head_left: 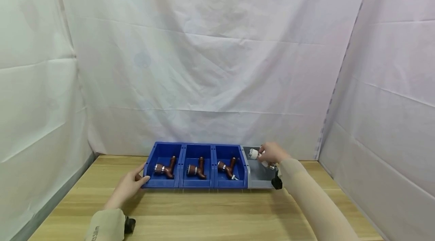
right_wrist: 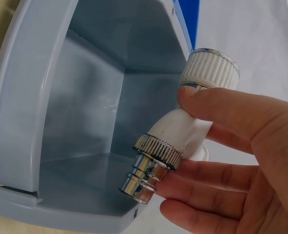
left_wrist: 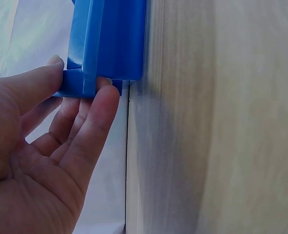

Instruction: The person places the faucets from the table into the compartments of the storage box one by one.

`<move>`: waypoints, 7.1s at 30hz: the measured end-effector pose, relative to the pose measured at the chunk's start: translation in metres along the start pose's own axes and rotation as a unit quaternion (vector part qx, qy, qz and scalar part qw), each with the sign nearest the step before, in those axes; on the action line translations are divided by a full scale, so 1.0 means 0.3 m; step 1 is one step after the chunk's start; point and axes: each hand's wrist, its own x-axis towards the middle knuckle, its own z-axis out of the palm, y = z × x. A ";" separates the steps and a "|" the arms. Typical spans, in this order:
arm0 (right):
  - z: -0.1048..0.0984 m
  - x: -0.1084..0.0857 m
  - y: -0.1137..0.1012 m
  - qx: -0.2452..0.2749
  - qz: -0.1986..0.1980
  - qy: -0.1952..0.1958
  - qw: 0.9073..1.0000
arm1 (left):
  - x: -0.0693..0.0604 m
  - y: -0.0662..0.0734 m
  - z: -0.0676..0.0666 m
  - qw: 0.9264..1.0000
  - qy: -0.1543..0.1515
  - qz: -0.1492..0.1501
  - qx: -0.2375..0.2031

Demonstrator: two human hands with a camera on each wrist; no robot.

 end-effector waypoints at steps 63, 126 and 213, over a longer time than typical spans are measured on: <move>0.061 0.019 0.024 -0.016 0.015 0.000 1.000 | 0.005 0.012 0.011 1.000 0.011 0.005 -0.005; 0.111 0.002 0.015 -0.026 0.040 -0.002 0.999 | -0.005 0.008 0.023 1.000 0.014 0.000 -0.015; 0.186 0.032 0.061 -0.043 0.020 0.004 0.999 | 0.002 0.018 0.020 1.000 0.012 -0.005 -0.015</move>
